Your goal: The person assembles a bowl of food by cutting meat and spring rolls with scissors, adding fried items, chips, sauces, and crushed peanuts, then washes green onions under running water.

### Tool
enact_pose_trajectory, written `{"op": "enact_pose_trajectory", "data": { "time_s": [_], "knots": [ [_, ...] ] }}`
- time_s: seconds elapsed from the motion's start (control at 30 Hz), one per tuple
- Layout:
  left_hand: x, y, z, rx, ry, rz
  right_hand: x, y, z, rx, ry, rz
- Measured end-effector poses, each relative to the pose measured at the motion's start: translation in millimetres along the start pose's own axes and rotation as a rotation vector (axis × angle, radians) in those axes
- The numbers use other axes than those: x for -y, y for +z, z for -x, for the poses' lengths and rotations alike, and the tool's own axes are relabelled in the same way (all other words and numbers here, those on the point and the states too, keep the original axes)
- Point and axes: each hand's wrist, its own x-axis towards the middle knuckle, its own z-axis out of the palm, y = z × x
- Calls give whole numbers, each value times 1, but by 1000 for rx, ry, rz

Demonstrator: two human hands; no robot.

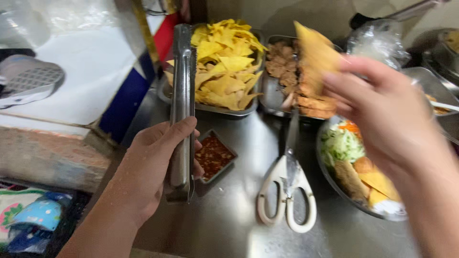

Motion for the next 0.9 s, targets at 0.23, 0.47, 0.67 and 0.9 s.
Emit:
{"op": "enact_pose_trajectory", "data": {
  "time_s": [0.23,0.47,0.67,0.9],
  "knots": [
    [4,51,2,227,7,-86,-57,-170,102,-28,47,180],
    [3,92,14,307,-6,-143,-46,-153,133,43,357,576],
    [9,101,24,266,-61,-153,-22,-121,138,-121,299,850],
    [14,104,28,315,-5,-112,-20,-118,141,-131,143,794]
  ]
}}
